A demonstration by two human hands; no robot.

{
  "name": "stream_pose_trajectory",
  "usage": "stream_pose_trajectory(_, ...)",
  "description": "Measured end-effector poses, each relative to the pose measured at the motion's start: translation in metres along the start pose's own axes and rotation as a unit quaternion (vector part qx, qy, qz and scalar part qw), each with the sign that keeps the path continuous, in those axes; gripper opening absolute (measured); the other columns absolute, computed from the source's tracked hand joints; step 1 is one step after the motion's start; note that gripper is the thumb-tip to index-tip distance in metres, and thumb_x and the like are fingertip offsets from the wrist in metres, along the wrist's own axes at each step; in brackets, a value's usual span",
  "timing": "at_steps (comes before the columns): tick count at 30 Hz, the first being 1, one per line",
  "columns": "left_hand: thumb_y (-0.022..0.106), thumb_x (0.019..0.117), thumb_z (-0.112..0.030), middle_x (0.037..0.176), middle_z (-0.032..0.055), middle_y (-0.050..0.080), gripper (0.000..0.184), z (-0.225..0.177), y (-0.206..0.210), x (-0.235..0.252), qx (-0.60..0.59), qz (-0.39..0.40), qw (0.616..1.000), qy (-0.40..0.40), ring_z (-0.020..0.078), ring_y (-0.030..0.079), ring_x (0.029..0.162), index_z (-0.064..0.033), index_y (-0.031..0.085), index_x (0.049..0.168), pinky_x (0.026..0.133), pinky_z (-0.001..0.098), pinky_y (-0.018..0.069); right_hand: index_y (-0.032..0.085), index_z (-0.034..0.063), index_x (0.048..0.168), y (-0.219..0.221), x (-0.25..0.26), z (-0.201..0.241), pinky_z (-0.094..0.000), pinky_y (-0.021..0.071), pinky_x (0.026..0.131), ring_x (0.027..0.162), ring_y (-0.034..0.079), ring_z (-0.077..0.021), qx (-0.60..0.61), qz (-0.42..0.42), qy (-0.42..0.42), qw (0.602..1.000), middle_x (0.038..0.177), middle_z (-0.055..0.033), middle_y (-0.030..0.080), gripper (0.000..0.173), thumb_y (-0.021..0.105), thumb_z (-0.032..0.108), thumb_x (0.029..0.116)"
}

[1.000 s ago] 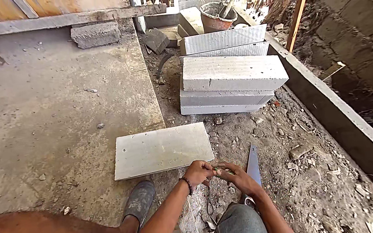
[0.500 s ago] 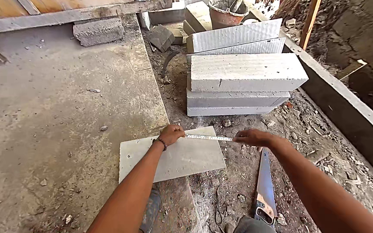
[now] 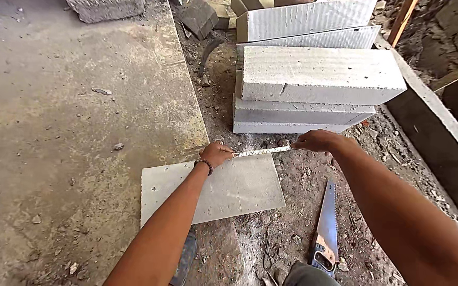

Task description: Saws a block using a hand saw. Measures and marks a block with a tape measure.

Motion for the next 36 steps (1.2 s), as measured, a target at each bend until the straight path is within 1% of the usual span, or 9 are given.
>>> stream_pose_trajectory(3, 0.074, 0.0938, -0.029, 0.110, 0.0054, 0.077, 0.016, -0.002, 0.000, 0.003, -0.003, 0.000, 1.000, -0.018, 0.0275, 0.066, 0.115, -0.0190, 0.081, 0.104, 0.103, 0.0693, 0.0394, 0.074, 0.0148, 0.111, 0.002, -0.001, 0.003, -0.0655, 0.0529, 0.074, 0.090, 0.069, -0.0404, 0.017, 0.008, 0.013, 1.000, 0.101, -0.0196, 0.072, 0.053, 0.054, 0.063, 0.0998)
stream_pose_trajectory(7, 0.073, 0.0951, -0.030, 0.108, 0.0059, 0.076, 0.016, -0.002, -0.001, 0.003, 0.003, 0.009, 1.000, -0.023, 0.0277, 0.066, 0.114, -0.0186, 0.081, 0.103, 0.102, 0.0700, 0.0391, 0.073, 0.0147, 0.110, 0.006, 0.004, 0.003, -0.0626, 0.0534, 0.073, 0.087, 0.069, -0.0380, 0.019, 0.006, 0.008, 1.000, 0.098, -0.0184, 0.071, 0.054, 0.054, 0.064, 0.0991)
stream_pose_trajectory(12, 0.072, 0.0966, -0.030, 0.110, 0.0057, 0.076, 0.018, -0.002, 0.001, 0.000, 0.005, 0.005, 1.000, 0.001, 0.0281, 0.066, 0.115, -0.0183, 0.080, 0.107, 0.103, 0.0703, 0.0391, 0.075, 0.0141, 0.107, 0.010, 0.013, -0.002, -0.0702, 0.0489, 0.089, 0.103, 0.068, -0.0411, 0.022, -0.019, -0.034, 0.999, 0.103, -0.0182, 0.073, 0.053, 0.059, 0.064, 0.0967)
stream_pose_trajectory(17, 0.071, 0.0974, -0.032, 0.106, 0.0047, 0.077, 0.018, -0.001, 0.002, -0.001, 0.015, 0.000, 1.000, -0.002, 0.0268, 0.067, 0.111, -0.0200, 0.080, 0.107, 0.103, 0.0707, 0.0379, 0.076, 0.0170, 0.105, 0.018, 0.021, -0.005, -0.0711, 0.0487, 0.090, 0.105, 0.068, -0.0396, 0.028, -0.025, -0.031, 0.999, 0.104, -0.0158, 0.074, 0.052, 0.060, 0.066, 0.0947)
stream_pose_trajectory(21, 0.069, 0.0988, -0.032, 0.109, 0.0036, 0.077, 0.018, -0.002, 0.002, -0.002, 0.023, -0.002, 1.000, 0.000, 0.0259, 0.066, 0.113, -0.0208, 0.080, 0.108, 0.105, 0.0713, 0.0346, 0.076, 0.0144, 0.104, 0.023, 0.023, -0.007, -0.0693, 0.0483, 0.091, 0.104, 0.068, -0.0395, 0.040, -0.029, -0.045, 0.998, 0.103, -0.0167, 0.073, 0.050, 0.061, 0.062, 0.0964)
stream_pose_trajectory(24, 0.070, 0.0984, -0.032, 0.108, 0.0024, 0.077, 0.018, -0.002, 0.002, -0.003, 0.020, -0.007, 1.000, -0.005, 0.0246, 0.066, 0.113, -0.0214, 0.080, 0.108, 0.106, 0.0704, 0.0335, 0.075, 0.0152, 0.099, 0.025, 0.027, -0.009, -0.0677, 0.0495, 0.087, 0.100, 0.068, -0.0376, 0.038, -0.048, -0.055, 0.997, 0.098, -0.0150, 0.073, 0.050, 0.060, 0.063, 0.0962)
stream_pose_trajectory(29, 0.070, 0.0986, -0.032, 0.106, 0.0023, 0.077, 0.017, -0.001, 0.003, -0.003, 0.021, -0.009, 1.000, 0.000, 0.0237, 0.067, 0.111, -0.0212, 0.080, 0.108, 0.106, 0.0701, 0.0337, 0.075, 0.0179, 0.102, 0.027, 0.025, -0.009, -0.0685, 0.0494, 0.086, 0.101, 0.068, -0.0370, 0.046, -0.056, -0.054, 0.996, 0.100, -0.0133, 0.073, 0.049, 0.060, 0.064, 0.0958)
stream_pose_trajectory(32, 0.070, 0.0976, -0.031, 0.104, 0.0023, 0.077, 0.016, -0.002, 0.004, -0.005, 0.021, -0.017, 1.000, -0.004, 0.0243, 0.067, 0.110, -0.0213, 0.080, 0.106, 0.105, 0.0699, 0.0338, 0.075, 0.0186, 0.104, 0.029, 0.025, -0.010, -0.0702, 0.0479, 0.089, 0.107, 0.067, -0.0377, 0.052, -0.056, -0.053, 0.996, 0.106, -0.0137, 0.072, 0.050, 0.060, 0.065, 0.0954)
stream_pose_trajectory(36, 0.072, 0.0963, -0.030, 0.112, 0.0056, 0.075, 0.017, -0.003, 0.003, -0.006, -0.002, -0.027, 1.000, -0.002, 0.0273, 0.064, 0.117, -0.0192, 0.080, 0.107, 0.107, 0.0710, 0.0327, 0.076, 0.0162, 0.106, 0.028, 0.019, -0.010, -0.0699, 0.0480, 0.090, 0.107, 0.067, -0.0390, 0.062, -0.064, -0.060, 0.994, 0.107, -0.0156, 0.073, 0.049, 0.061, 0.062, 0.0968)
Point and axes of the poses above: each hand's wrist, its own x-axis towards the middle knuckle, its own y-axis out of the palm, z = x × y, the point moved 1 cm from there along x, towards the middle knuckle
